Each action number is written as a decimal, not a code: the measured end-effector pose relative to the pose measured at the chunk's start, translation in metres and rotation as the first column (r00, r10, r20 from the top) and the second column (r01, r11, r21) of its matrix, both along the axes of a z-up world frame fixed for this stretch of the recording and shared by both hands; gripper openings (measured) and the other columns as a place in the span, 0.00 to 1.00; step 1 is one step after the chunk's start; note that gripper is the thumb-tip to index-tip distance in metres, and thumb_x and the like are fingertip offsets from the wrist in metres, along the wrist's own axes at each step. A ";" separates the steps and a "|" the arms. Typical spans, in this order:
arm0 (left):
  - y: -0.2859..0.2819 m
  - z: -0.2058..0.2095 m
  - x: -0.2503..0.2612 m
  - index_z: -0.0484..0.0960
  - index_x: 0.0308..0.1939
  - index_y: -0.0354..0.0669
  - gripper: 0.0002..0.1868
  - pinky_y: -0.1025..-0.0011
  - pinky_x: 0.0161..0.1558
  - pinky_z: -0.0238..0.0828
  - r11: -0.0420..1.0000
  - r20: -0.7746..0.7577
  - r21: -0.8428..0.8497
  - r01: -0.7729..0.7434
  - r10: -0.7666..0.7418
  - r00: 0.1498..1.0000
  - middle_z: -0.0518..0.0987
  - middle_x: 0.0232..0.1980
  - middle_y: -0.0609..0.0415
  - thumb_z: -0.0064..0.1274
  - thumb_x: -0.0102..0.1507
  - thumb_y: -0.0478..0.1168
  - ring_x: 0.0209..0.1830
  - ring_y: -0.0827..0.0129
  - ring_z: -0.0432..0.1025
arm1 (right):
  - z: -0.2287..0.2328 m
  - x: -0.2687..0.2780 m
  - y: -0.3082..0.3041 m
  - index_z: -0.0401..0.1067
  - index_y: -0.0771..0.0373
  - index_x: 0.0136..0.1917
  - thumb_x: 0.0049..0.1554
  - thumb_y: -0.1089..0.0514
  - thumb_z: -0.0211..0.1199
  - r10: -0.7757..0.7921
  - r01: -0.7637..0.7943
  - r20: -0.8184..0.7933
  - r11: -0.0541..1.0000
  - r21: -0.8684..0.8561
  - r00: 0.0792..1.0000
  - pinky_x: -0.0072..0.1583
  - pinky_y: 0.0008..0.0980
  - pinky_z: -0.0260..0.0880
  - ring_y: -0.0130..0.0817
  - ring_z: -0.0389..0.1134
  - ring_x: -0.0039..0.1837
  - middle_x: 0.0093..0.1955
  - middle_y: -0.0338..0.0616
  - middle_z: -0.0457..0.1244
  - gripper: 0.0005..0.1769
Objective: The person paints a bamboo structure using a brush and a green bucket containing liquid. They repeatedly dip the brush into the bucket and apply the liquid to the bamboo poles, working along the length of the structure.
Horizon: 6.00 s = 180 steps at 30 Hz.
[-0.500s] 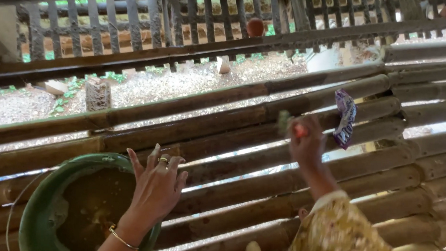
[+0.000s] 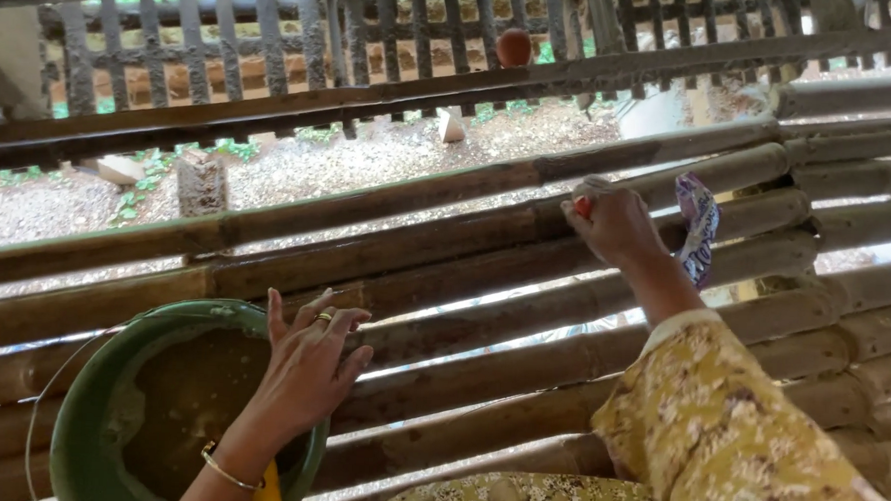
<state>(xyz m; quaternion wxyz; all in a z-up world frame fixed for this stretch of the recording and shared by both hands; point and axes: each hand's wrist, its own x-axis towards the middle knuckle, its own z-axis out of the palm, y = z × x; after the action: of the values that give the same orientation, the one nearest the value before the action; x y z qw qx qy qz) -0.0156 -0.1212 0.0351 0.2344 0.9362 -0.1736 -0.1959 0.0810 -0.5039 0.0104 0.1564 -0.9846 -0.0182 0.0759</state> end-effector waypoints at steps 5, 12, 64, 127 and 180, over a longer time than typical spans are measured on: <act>0.000 -0.001 0.003 0.71 0.51 0.56 0.16 0.42 0.68 0.13 0.999 -0.012 -0.035 -0.013 0.012 1.000 0.82 0.38 0.60 0.43 0.60 0.49 0.71 0.58 0.52 | -0.005 0.023 0.070 0.58 0.54 0.26 0.57 0.51 0.57 0.328 -0.281 -0.171 0.926 0.251 0.929 0.40 0.33 0.58 0.29 0.56 0.32 0.27 0.35 0.56 0.20; 0.006 -0.015 -0.001 0.69 0.54 0.54 0.22 0.41 0.67 0.19 0.992 0.056 -0.121 -0.026 0.033 0.998 0.80 0.42 0.56 0.49 0.58 0.50 0.65 0.57 0.59 | 0.011 0.046 0.075 0.69 0.64 0.32 0.50 0.50 0.58 0.536 -0.514 -0.147 0.842 0.165 0.831 0.45 0.52 0.63 0.57 0.66 0.37 0.30 0.52 0.64 0.15; 0.089 0.014 0.015 0.75 0.44 0.46 0.30 0.49 0.66 0.47 0.781 -0.061 -0.445 -0.439 0.462 0.885 0.76 0.41 0.37 0.23 0.67 0.63 0.54 0.40 0.64 | -0.035 -0.077 0.121 0.66 0.65 0.31 0.56 0.66 0.58 -0.389 0.111 0.137 0.552 0.826 0.911 0.30 0.31 0.72 0.38 0.67 0.30 0.28 0.42 0.55 0.11; -0.008 0.028 0.013 0.73 0.56 0.51 0.26 0.38 0.67 0.15 0.809 -0.133 0.584 0.073 0.007 0.991 0.79 0.47 0.50 0.21 0.62 0.34 0.68 0.54 0.58 | -0.049 -0.114 0.096 0.68 0.63 0.32 0.53 0.65 0.60 -0.078 -0.121 0.741 0.970 0.211 0.667 0.38 0.41 0.63 0.48 0.60 0.31 0.29 0.45 0.57 0.08; 0.010 0.016 0.003 0.39 0.72 0.35 0.47 0.40 0.63 0.43 0.780 0.056 -0.443 -0.441 0.515 0.855 0.38 0.68 0.18 0.41 0.50 0.23 0.67 0.24 0.41 | -0.016 0.018 0.175 0.74 0.53 0.49 0.56 0.35 0.51 -0.438 0.438 -0.030 0.891 0.119 0.899 0.55 0.54 0.66 0.53 0.67 0.55 0.47 0.49 0.67 0.23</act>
<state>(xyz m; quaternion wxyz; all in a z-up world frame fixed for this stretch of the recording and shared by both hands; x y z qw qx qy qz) -0.0125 -0.1108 0.0511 0.4537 0.8911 0.0128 -0.0058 0.0995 -0.3285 -0.0057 0.2297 -0.9518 0.1995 0.0387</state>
